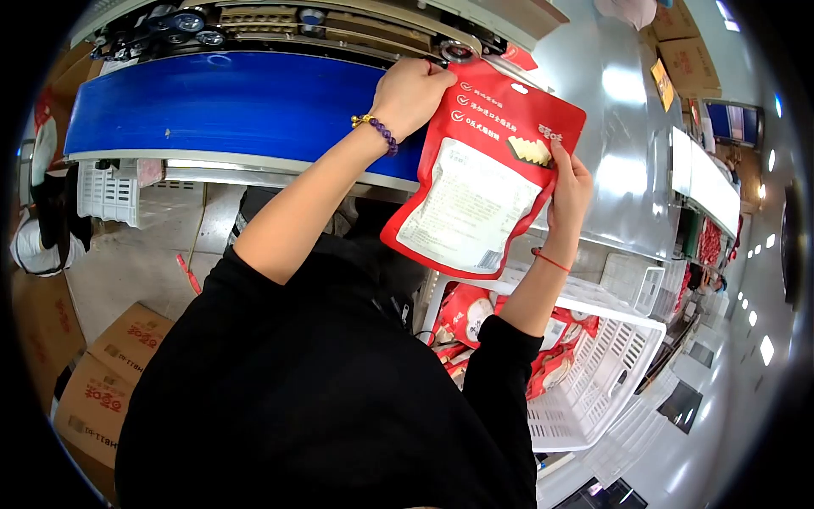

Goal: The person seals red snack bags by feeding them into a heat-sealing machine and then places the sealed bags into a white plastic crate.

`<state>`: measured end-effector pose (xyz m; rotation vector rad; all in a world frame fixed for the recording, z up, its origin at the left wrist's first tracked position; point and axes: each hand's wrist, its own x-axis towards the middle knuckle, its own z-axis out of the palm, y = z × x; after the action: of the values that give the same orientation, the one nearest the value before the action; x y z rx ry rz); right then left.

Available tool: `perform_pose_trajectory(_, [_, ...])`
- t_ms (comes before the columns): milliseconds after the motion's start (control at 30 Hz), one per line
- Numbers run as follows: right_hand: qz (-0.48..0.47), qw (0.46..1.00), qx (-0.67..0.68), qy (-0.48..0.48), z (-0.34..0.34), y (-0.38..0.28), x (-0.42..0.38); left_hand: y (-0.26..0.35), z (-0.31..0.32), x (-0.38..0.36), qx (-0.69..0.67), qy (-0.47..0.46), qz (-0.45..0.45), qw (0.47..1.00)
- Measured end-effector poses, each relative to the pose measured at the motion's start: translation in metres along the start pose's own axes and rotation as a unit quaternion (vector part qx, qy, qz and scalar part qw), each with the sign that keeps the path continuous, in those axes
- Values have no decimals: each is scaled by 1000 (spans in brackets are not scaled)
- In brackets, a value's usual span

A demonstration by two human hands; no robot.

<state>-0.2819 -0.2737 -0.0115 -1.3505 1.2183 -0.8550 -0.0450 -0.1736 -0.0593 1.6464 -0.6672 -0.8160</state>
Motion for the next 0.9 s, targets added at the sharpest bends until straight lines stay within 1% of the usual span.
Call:
perform_pose_trajectory(67, [8, 1000, 0, -10, 7, -3, 1, 3, -9, -5, -5, 11, 14, 1000])
perform_pose_trajectory(133, [42, 998, -30, -39, 13, -3, 3, 9, -20, -11, 43, 53, 25, 997])
perform_pose_trajectory(200, [36, 998, -13, -54, 29, 0, 3, 6, -35, -11, 50, 64, 20, 997])
perform_pose_trajectory(267, [16, 998, -12, -52, 49, 2, -1, 1, -56, -12, 143, 63, 51, 986])
perform_pose_trajectory(300, [37, 996, -31, -69, 50, 4, 3, 8, -69, -19, 192, 70, 55, 977])
perform_pose_trajectory(333, [36, 996, -30, -69, 59, 2, 2, 11, -86, -24, 240, 75, 59, 966])
perform_pose_trajectory(367, [38, 995, -65, -60, 73, 0, 2, 1, -107, -22, 240, 75, 54, 966])
perform_pose_trajectory(400, [42, 993, -98, -46, 78, -1, 3, 0, -125, -30, 204, 73, 55, 975])
perform_pose_trajectory(433, [32, 995, -71, -62, 72, 8, 14, 8, -140, -46, 187, 91, 80, 975])
perform_pose_trajectory(500, [7, 997, -77, -11, 51, 6, 15, 18, -154, -77, 111, 124, 125, 978])
perform_pose_trajectory(567, [5, 997, -74, 27, 28, -4, -3, 32, -153, -109, 57, 99, 205, 972])
perform_pose_trajectory(600, [0, 998, -60, 15, 18, -14, -25, 43, -150, -125, 108, 94, 285, 948])
perform_pose_trajectory(633, [-2, 999, -47, 11, 4, -21, -47, 51, -145, -141, 104, 58, 333, 935])
perform_pose_trajectory(667, [5, 999, -38, 7, -14, -22, -70, 60, -140, -155, 91, -1, 371, 924])
perform_pose_trajectory(700, [24, 999, -34, 4, -38, -17, -93, 64, -133, -166, 55, -99, 354, 928])
perform_pose_trajectory(733, [42, 999, -29, 1, -62, -11, -116, 65, -126, -173, 30, -183, 355, 916])
perform_pose_trajectory(767, [77, 997, -25, 1, -90, 1, -138, 65, -116, -174, 26, -243, 377, 893])
perform_pose_trajectory(800, [130, 991, -9, 21, -120, 22, -159, 64, -105, -175, 23, -297, 399, 867])
perform_pose_trajectory(867, [229, 965, -100, 74, -158, 67, -200, 57, -83, -178, 9, -347, 392, 852])
perform_pose_trajectory(900, [258, 956, -96, 101, -168, 97, -216, 54, -71, -179, 23, -355, 366, 860])
